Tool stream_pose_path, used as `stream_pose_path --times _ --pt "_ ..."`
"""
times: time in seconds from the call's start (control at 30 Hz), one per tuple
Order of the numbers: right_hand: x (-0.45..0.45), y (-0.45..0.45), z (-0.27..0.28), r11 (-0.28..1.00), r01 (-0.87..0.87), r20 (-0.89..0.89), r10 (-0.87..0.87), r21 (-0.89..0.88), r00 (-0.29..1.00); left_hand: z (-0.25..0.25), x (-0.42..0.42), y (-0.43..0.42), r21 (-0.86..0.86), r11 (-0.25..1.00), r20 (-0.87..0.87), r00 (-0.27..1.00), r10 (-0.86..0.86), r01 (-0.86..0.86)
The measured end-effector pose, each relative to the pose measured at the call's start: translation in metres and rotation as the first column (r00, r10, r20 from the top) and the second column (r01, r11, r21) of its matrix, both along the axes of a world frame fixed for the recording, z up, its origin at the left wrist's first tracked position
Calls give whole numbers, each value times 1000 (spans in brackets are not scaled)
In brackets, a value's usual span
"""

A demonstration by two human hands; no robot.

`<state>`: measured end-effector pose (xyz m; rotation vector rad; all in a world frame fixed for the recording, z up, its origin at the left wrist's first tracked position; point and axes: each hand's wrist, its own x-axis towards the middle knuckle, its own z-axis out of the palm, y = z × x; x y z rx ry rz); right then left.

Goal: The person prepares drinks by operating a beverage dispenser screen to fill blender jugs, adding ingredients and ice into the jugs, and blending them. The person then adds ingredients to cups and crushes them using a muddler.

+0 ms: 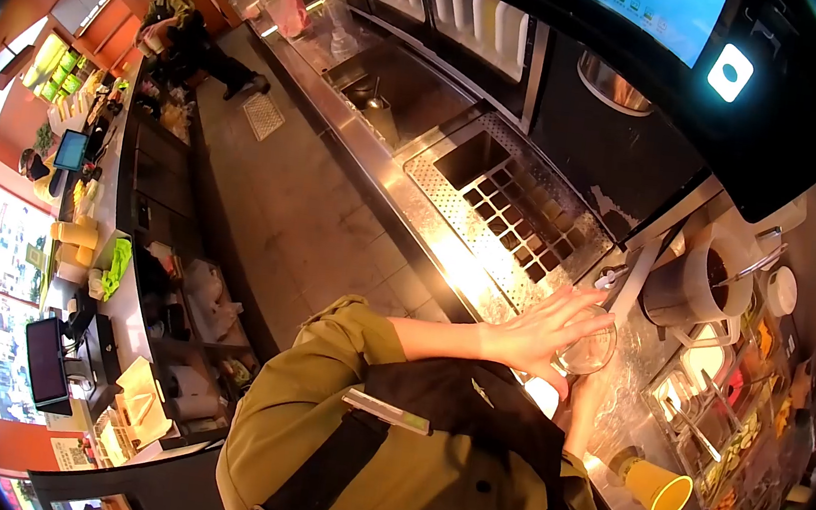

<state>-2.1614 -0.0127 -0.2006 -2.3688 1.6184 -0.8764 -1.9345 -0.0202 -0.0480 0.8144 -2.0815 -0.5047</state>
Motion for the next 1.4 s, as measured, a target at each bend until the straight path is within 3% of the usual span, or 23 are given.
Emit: stream_pose_path --times 0.07,0.17,0.23,0.27,0.3,0.33,0.37,0.4,0.43,0.47,0.5,0.57,0.77,0.93,0.97,1.03,1.07,1.17,1.2,1.23,1.3,1.37,1.4 --pt "-2 5 -5 993 100 171 -109 62 979 3 4 1 2 1000 -19 1000 4 -4" --pt "-4 15 -20 952 247 434 -302 180 849 -8 31 -12 -110 993 -154 988 19 -36" --pt "-7 22 -23 919 327 530 -395 222 750 -16 74 -29 -169 963 -317 937 147 -209" --pt "-10 28 -23 909 367 527 -413 196 742 -16 102 -37 -65 961 -514 834 199 -269" --pt "-11 29 -23 903 411 479 -418 125 772 -11 141 -50 -92 913 -593 759 270 -397" --pt "-12 44 -4 881 455 276 -408 -130 870 3 196 -62 -311 766 -545 766 342 -563" --pt "-18 56 -6 777 594 252 -545 -206 800 -5 255 -67 -315 543 -493 623 608 -778" --pt "-17 68 -4 682 706 409 -598 -193 689 -5 312 -71 -203 394 -560 437 704 -896" --pt "-5 69 -2 622 753 455 -619 -214 640 -12 380 -81 -56 375 -743 290 604 -925" --pt "14 63 5 592 764 444 -631 -254 636 -11 453 -84 -86 134 -697 155 700 -987" --pt "41 52 9 579 759 424 -633 -296 648 -10 524 -91 5 108 -778 64 626 -994" --pt "111 23 10 572 749 379 -646 -335 663 -15 682 -109 17 -21 -773 -27 633 -1000" --pt "316 -8 15 497 836 204 -816 -231 541 -62 1023 -234 276 84 -478 -61 876 -957" --pt "416 14 31 363 929 69 -928 -69 367 -82 1210 -346 224 159 -495 29 869 -962" --pt "432 18 36 338 938 77 -936 -79 344 -77 1224 -361 225 229 -486 95 869 -947" --pt "452 33 46 301 953 24 -953 -32 302 -63 1226 -363 508 661 -507 429 748 -552" --pt "459 42 50 287 958 4 -958 -25 287 -67 1229 -365 600 625 -407 481 776 -500" --pt "472 65 67 254 967 -33 -967 -16 253 -84 1220 -342 452 634 -313 554 771 -627" --pt "473 72 76 248 969 -41 -968 -18 247 -95 1203 -326 399 586 -367 462 807 -706" --pt "475 74 86 251 968 -45 -967 -23 250 -70 1149 -297 462 570 -522 311 794 -680" --pt "472 70 100 265 963 -39 -964 -43 263 -66 1111 -253 425 470 -544 196 816 -774" --pt "461 45 106 306 937 -14 -951 -168 308 -43 1075 -204 276 316 -436 175 883 -908" --pt "441 34 101 337 911 20 -936 -239 352 -41 1066 -179 215 360 -450 235 861 -908"
